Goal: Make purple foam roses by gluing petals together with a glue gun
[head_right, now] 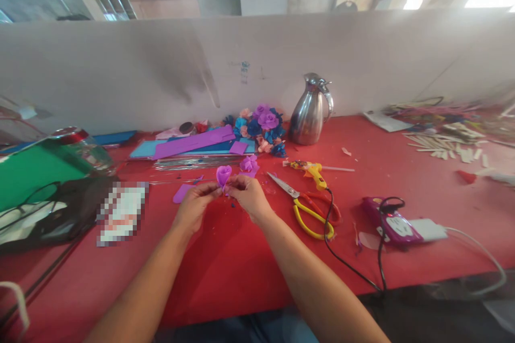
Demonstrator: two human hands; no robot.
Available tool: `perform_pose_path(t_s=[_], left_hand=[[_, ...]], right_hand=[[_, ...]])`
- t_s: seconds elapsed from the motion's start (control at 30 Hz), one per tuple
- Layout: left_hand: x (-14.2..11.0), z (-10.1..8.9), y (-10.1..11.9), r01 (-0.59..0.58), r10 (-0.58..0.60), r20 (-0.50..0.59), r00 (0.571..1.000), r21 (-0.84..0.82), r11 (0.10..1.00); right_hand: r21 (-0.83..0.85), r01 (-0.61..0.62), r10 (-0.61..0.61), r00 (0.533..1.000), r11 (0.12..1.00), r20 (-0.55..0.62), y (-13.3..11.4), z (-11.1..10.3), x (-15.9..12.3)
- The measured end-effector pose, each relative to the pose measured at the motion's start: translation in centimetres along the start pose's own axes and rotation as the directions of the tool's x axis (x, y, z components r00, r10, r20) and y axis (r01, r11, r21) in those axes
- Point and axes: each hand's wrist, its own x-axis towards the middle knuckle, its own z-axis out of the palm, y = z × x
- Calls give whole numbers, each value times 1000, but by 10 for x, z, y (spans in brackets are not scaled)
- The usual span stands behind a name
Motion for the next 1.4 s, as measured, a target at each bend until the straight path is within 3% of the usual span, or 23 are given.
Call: perform_pose_path(t_s=[0.67, 0.83, 1.2, 1.4], left_hand=[[3, 0, -10, -143, 155, -84, 984, 130, 981], [1, 3, -8, -124, 127, -59, 990, 65, 990], [0, 0, -4, -118, 119, 5, 993, -123, 985], [-3, 2, 0, -120, 123, 21, 992, -121, 985]], right_hand=[[-203, 128, -145, 987, 971, -70, 5, 3, -1], [-236, 150, -173, 981, 960, -83, 7, 4, -1], [-240, 268, -274, 962, 933, 9, -2, 11, -12], [-227, 310, -313, 949, 923, 20, -4, 7, -10]])
